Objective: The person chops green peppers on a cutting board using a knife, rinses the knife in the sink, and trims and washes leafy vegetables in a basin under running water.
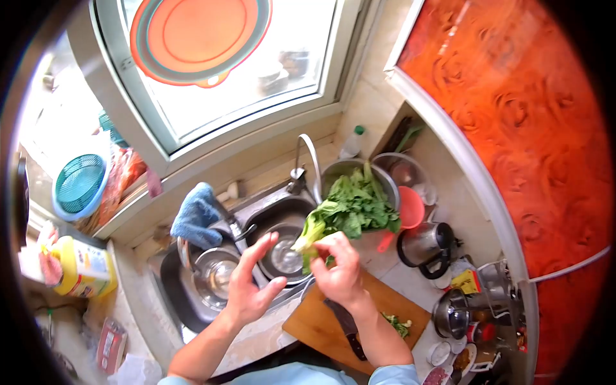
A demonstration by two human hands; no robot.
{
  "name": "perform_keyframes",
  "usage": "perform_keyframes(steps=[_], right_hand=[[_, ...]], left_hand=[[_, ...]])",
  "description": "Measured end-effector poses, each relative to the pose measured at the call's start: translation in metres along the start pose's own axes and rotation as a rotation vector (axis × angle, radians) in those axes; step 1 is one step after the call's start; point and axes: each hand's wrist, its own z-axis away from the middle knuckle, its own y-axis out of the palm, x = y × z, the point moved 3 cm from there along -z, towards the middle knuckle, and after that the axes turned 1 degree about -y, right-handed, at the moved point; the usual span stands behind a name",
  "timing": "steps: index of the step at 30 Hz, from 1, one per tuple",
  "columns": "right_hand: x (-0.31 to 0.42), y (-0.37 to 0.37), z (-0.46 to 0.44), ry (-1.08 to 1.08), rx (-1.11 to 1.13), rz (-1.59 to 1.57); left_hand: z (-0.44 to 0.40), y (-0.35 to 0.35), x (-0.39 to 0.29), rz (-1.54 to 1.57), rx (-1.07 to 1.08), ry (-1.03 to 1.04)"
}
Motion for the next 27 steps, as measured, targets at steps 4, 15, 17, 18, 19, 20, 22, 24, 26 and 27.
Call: perform_keyframes(steps=[4, 15, 17, 18, 19, 20, 22, 24, 26, 27], right_hand=[[0.023, 0.035, 0.021, 0.062, 0.193, -0.249], [0.019, 0.064, 0.008, 0.011, 0.626, -0.627], [0.024, 0.073, 0.008, 0.088, 0.721, -0.624], [0.026, 0.077, 0.008, 0.126, 0.763, -0.616], [0.032, 0.079, 0.007, 0.035, 0.709, -0.573], [0.032, 0.085, 0.009, 0.047, 0.724, -0.596], [0.034, 0.096, 0.015, 0.074, 0.752, -0.639], [0.049, 0.1, 0.02, 0.067, 0.728, -0.571], [0.063, 0.103, 0.026, 0.035, 0.701, -0.508], [0.063, 0.111, 0.032, 0.104, 0.715, -0.528]], left_hand=[[0.006, 0.012, 0.023, 0.158, 0.103, -0.121], [0.051, -0.028, 0.024, 0.379, 0.283, -0.551], [0.058, -0.03, 0.022, 0.624, 0.241, -0.662], [0.062, -0.031, 0.023, 0.711, 0.21, -0.704], [0.069, -0.034, 0.028, 0.657, 0.225, -0.673], [0.076, -0.038, 0.034, 0.576, 0.215, -0.658], [0.081, -0.045, 0.027, 0.397, 0.184, -0.588], [0.086, -0.055, 0.016, 0.234, 0.157, -0.529], [0.095, -0.069, 0.013, 0.12, 0.159, -0.509], [0.099, -0.075, 0.01, 0.018, 0.179, -0.522]])
